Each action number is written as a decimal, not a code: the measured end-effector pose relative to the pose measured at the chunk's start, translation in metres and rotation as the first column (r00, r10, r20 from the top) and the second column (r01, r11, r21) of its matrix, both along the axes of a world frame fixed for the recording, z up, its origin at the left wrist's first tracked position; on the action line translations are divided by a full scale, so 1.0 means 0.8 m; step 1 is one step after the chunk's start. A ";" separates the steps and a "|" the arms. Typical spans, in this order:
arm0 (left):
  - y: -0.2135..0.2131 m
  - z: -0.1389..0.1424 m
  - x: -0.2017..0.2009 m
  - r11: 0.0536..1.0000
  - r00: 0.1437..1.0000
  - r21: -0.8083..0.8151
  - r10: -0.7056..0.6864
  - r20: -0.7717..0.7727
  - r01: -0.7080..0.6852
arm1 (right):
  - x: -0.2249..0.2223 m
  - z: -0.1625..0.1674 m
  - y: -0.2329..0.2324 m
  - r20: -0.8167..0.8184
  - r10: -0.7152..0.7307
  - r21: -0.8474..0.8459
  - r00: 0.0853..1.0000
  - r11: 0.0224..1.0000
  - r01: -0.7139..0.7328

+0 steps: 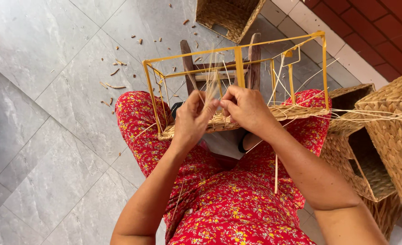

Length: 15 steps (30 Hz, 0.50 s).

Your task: The person sits on the floor with a woven water hyacinth basket panel on their lap and trims loose woven ends with scissors. They then weave thin round strands through the yellow frame, pulling and threading them across the panel to build up the basket side.

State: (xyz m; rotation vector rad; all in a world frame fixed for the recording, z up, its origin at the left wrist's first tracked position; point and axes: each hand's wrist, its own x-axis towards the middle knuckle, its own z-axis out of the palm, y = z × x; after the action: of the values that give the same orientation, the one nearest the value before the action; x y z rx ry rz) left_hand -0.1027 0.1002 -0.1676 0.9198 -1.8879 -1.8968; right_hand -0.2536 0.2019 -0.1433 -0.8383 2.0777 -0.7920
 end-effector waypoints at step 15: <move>0.011 -0.003 0.020 0.636 0.941 -0.744 -0.337 -0.029 0.205 | 0.048 -0.006 0.048 -0.441 -0.145 -0.543 0.886 0.829 -0.135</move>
State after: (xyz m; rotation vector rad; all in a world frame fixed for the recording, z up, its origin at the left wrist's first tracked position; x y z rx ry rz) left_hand -0.0871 0.1094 -0.1702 0.2013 -2.4668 -1.0576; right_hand -0.2149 0.2400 -0.1481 -1.4687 2.2787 -1.3551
